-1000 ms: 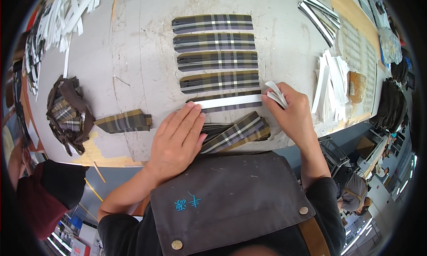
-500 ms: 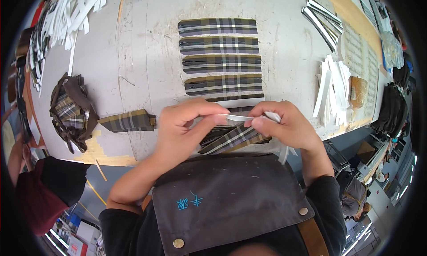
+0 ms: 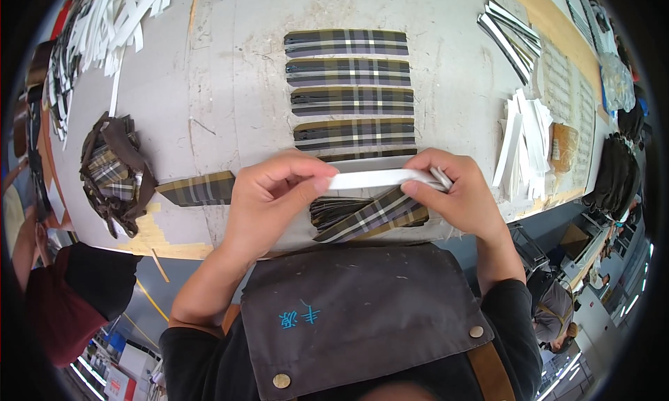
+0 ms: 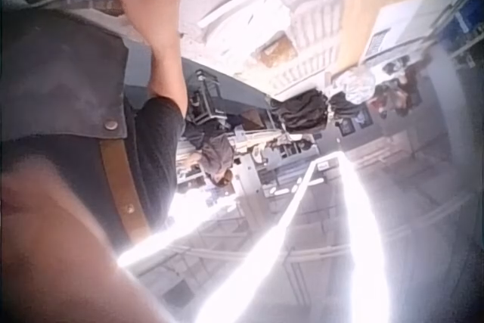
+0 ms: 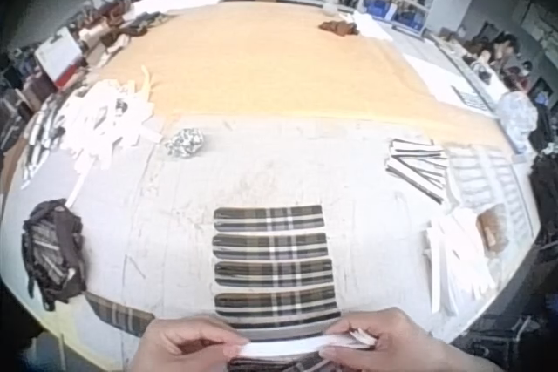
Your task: Gluing white strips onto plaid fabric pieces as part of leather goods assembly.
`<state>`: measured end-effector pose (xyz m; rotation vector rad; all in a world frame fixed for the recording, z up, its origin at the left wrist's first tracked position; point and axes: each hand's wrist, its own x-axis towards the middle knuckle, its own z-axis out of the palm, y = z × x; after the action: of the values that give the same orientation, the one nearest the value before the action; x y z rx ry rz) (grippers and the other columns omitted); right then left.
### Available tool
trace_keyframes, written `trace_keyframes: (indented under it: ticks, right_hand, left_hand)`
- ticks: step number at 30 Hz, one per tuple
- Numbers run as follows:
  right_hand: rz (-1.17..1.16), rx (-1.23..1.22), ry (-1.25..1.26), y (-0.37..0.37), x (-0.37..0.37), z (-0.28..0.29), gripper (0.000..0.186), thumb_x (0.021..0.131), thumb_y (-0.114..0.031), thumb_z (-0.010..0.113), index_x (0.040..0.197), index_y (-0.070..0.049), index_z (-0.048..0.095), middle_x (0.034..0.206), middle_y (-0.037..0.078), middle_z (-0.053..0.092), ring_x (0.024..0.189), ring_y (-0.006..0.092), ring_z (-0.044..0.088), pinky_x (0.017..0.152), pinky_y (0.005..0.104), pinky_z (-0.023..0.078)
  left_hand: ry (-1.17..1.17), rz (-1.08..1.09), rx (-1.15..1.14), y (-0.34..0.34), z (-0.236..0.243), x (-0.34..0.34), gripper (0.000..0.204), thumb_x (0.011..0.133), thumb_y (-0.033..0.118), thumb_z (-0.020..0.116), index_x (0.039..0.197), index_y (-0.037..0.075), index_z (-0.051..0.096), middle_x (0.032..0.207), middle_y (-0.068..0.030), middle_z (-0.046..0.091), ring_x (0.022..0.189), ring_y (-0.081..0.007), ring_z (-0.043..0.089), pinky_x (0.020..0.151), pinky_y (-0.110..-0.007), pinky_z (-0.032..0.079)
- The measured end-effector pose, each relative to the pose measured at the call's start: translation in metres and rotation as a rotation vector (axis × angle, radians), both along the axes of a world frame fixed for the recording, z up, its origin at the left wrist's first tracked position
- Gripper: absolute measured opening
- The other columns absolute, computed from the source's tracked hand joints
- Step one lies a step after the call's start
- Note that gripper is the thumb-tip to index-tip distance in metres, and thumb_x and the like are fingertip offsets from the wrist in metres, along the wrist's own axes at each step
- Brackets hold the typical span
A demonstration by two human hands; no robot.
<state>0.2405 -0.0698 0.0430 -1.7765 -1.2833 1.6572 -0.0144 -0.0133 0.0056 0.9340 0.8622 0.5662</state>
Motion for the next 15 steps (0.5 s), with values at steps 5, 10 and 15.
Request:
trace_keyframes:
  ticks: [5,10,15]
  right_hand:
    - [-0.192,0.103,-0.093,0.001,0.01,-0.008,0.014,0.088,-0.012,0.07,0.094,0.0,0.066,0.076,-0.001,0.063,0.071,0.0036,0.051,0.063,0.0207,0.042]
    - [-0.22,0.146,-0.151,0.005,0.008,-0.019,0.013,0.088,-0.011,0.069,0.092,0.001,0.067,0.075,0.0,0.063,0.07,0.0036,0.051,0.064,0.0203,0.041]
    - [-0.286,0.129,-0.215,0.011,0.004,-0.024,0.015,0.085,-0.012,0.072,0.085,0.002,0.068,0.068,0.002,0.064,0.064,0.0033,0.052,0.057,0.0209,0.041]
  left_hand:
    - [0.298,0.124,0.328,0.003,-0.003,0.005,0.019,0.085,-0.005,0.069,0.103,-0.003,0.067,0.093,-0.0053,0.067,0.083,-0.0073,0.061,0.072,-0.021,0.048]
    - [0.542,0.19,0.475,0.007,-0.01,0.01,0.02,0.082,-0.002,0.073,0.101,-0.001,0.067,0.08,-0.0012,0.065,0.073,-0.0049,0.059,0.064,-0.02,0.047]
    - [0.664,0.207,0.554,0.012,-0.012,0.013,0.022,0.08,0.001,0.075,0.101,0.001,0.067,0.075,0.0001,0.063,0.065,-0.0044,0.054,0.06,-0.02,0.045]
